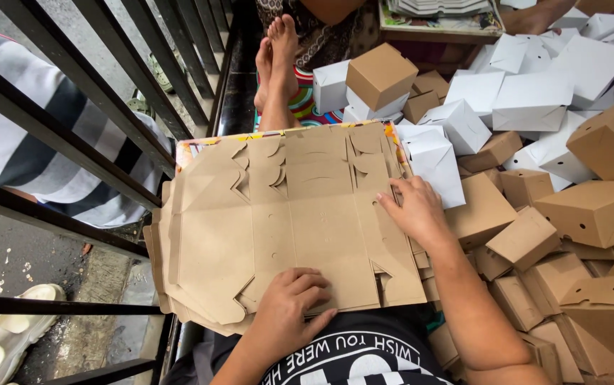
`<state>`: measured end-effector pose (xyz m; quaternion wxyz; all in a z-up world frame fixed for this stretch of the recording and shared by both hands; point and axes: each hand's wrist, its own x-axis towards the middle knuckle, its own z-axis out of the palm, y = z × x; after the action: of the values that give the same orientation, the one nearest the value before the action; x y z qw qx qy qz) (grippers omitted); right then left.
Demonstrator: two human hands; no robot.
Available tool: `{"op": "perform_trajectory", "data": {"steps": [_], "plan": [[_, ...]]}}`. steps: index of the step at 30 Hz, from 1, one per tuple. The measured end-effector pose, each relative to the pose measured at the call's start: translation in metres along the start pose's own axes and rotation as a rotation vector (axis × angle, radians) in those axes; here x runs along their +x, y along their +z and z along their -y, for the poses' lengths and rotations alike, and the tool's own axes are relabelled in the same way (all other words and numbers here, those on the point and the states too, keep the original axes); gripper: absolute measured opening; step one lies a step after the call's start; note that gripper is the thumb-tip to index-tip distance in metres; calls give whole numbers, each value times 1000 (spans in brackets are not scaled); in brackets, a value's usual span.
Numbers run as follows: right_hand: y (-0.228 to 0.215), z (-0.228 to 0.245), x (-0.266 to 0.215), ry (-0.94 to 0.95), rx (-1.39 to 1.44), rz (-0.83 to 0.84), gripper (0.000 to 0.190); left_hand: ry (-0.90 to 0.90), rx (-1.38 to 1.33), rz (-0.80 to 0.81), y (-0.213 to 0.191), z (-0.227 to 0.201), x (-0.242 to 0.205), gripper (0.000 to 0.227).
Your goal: Folding cardboard templates into small boxes by hand
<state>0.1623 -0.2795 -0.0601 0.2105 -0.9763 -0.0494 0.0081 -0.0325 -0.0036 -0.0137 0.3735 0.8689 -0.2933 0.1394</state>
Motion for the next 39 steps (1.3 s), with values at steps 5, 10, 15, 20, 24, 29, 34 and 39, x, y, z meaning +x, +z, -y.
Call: {"op": "perform_trajectory", "data": {"steps": [5,10,15,20,24,29,34,39], "plan": [[-20,19,-8,21,96,-22,54,1,16,-23,4,4,0,20],[-38,27,-28,191,665,330,30,2,15,-29,3,2,-2,21],[-42,18,-34,219,1307,335,36,6,115,-77,-2,-1,-1,54],[-69,36,-45,318,1412,279,54,-19,94,-119,-11,-1,0,53],[-86,67,-62,385,1423,150,59,-113,100,-220,-20,-1,1,22],[-84,50,-85,173,1217,54,62,-328,68,-155,-38,-4,13,15],[-61,6,-106,-524,1013,14,42,-610,-13,-45,-44,-3,26,22],[-59,24,-117,-601,928,-207,9,-736,-324,-49,-43,-12,38,25]]}}
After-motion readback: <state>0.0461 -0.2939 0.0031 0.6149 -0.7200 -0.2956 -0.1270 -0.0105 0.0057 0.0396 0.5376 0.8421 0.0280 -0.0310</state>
